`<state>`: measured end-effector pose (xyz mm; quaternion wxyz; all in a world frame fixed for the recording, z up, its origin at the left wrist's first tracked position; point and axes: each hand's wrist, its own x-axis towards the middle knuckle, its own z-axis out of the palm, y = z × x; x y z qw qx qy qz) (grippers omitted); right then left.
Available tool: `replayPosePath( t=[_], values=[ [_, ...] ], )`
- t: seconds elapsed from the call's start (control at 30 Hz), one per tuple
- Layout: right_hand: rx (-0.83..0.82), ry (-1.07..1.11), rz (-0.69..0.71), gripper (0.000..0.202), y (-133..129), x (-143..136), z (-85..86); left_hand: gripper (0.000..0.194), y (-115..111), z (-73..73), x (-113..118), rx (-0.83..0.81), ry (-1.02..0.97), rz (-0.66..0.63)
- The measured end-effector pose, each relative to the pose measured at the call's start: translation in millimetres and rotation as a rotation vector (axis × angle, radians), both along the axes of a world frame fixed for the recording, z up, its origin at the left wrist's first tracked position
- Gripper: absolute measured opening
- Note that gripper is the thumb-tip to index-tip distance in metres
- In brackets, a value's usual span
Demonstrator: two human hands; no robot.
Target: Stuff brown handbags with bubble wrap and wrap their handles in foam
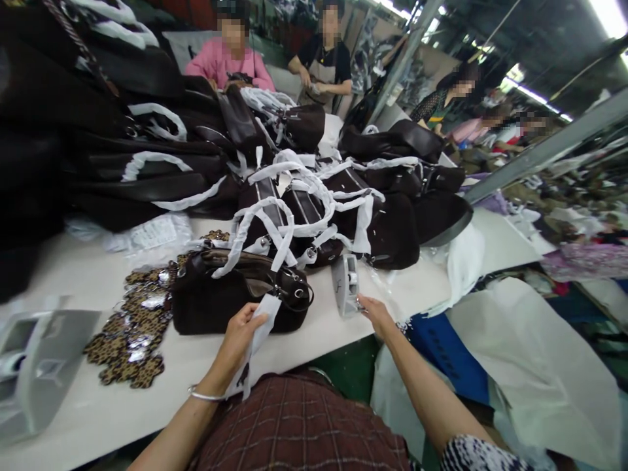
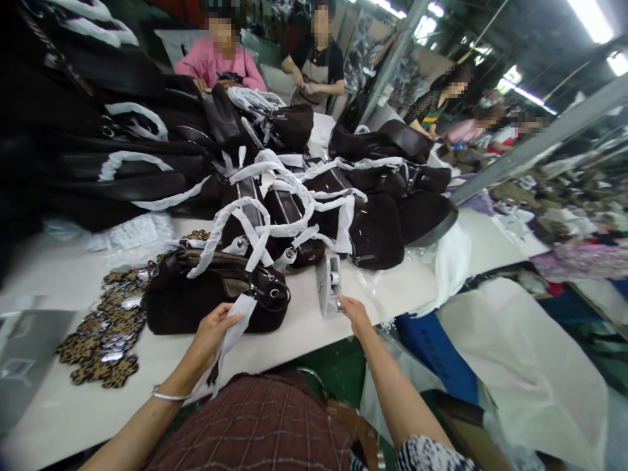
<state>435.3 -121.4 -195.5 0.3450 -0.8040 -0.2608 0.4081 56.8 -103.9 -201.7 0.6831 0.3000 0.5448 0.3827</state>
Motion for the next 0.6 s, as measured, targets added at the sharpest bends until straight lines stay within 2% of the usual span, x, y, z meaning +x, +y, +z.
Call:
replayPosePath(
  t=[0.1,0.2,0.33,0.43,0.6],
  values=[
    [-0.014,0.028,-0.038,0.05,8,0,-7.3,0.037,1,-2.1,-1,-0.009,0.006,-0.015],
    [0.023,0.016,-0.056,0.048,7,4,-3.5,0.038,1,-4.9,-1,-0.019,-0.012,-0.024],
    [0.109,-0.03,-0.057,0.045,-14,2,14.1,0.04,2,-6.7,-1,-0.028,-0.014,-0.013],
    [0.093,-0.029,-0.042,0.041,-34,-5,22.1,0.041,3,-6.5,-1,-0.04,-0.039,-0.007],
    [-0.069,-0.053,0.004,0.033,-46,-16,6.9,0.041,6,-0.3,0,-0.06,-0.047,-0.01]
  ],
)
